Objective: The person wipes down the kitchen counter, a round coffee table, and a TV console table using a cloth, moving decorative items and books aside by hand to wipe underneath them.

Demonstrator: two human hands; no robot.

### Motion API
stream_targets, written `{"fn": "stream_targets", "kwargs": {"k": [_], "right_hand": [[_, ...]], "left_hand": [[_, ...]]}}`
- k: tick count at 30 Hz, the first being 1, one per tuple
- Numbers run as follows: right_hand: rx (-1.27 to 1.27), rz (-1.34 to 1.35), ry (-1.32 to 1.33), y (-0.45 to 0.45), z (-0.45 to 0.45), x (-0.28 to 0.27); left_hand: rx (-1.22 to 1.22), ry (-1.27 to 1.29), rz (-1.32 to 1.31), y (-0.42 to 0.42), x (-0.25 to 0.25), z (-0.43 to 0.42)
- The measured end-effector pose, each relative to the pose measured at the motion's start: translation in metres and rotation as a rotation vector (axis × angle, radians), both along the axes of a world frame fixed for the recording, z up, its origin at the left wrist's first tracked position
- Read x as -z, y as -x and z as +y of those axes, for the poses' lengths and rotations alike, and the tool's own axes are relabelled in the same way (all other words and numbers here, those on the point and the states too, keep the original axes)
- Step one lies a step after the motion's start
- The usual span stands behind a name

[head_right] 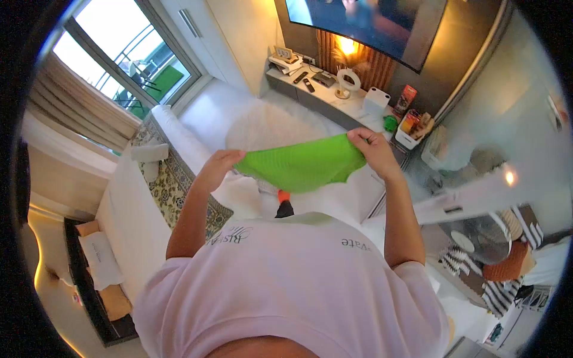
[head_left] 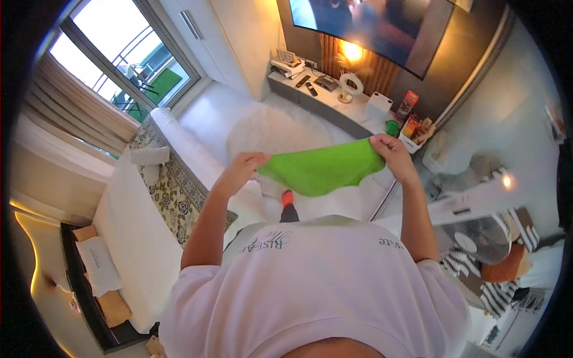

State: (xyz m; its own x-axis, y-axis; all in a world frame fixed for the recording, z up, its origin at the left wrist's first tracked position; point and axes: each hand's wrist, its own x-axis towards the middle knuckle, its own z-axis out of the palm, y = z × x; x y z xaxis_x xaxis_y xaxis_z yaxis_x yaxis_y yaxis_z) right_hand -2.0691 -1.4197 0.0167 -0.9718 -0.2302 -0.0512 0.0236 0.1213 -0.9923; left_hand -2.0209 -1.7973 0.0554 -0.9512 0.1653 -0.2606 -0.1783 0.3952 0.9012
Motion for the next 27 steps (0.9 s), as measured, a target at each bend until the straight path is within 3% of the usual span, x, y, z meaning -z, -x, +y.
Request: {"fn": "stream_targets", "kwargs": {"k": [3, 5, 7, 8, 9, 11, 14, 16, 17, 20, 22, 23, 24, 25, 26, 27], "right_hand": [[0.133, 0.069, -0.191, 0.082, -0.026, 0.008], [0.173, -0.112, -0.019, 0.145, -0.041, 0.058], [0.290, -0.239, 0.169, 0.202, -0.069, 0.070], [0.408, -0.275, 0.322, 0.218, -0.091, 0.076], [0.357, -0.481, 0.441, 0.246, -0.096, 0.103], [0.357, -0.634, 0.648, 0.276, -0.136, 0.092], [0.282, -0.739, 0.784, 0.314, -0.172, 0.072], [0.252, -0.762, 0.785, 0.340, -0.186, 0.064], [0.260, -0.697, 0.654, 0.356, -0.186, 0.079], [0.293, -0.528, 0.216, 0.409, -0.184, 0.146], [0.342, -0.445, -0.149, 0.445, -0.174, 0.171], [0.287, -0.233, -0.262, 0.466, -0.170, 0.184], [0.238, -0.056, -0.358, 0.473, -0.173, 0.201], [0.117, -0.215, -0.404, 0.485, -0.182, 0.183], [-0.008, -0.378, -0.435, 0.498, -0.189, 0.166], [-0.073, -0.409, -0.360, 0.500, -0.200, 0.184]], "left_hand": [[0.059, -0.137, 0.234, 0.095, 0.044, -0.018], [0.107, -0.302, 0.148, 0.168, 0.082, -0.034], [0.125, -0.102, 0.163, 0.230, 0.099, -0.034], [0.136, -0.150, 0.168, 0.259, 0.109, -0.035], [0.152, -0.202, 0.149, 0.285, 0.119, -0.033], [0.159, -0.284, 0.028, 0.335, 0.129, -0.020], [0.069, -0.424, -0.368, 0.391, 0.143, 0.019], [0.237, -0.244, -0.030, 0.397, 0.140, 0.037], [0.315, -0.154, 0.144, 0.402, 0.145, 0.043], [0.299, -0.386, 0.060, 0.436, 0.196, 0.053], [0.057, -0.610, -0.316, 0.457, 0.206, 0.035], [-0.058, -0.706, -0.491, 0.479, 0.211, 0.026], [-0.178, -0.769, -0.460, 0.494, 0.248, 0.020], [-0.303, -0.806, -0.453, 0.498, 0.287, 0.009], [-0.393, -0.799, -0.577, 0.510, 0.294, 0.001], [-0.480, -0.797, -0.686, 0.529, 0.303, -0.002]]}}
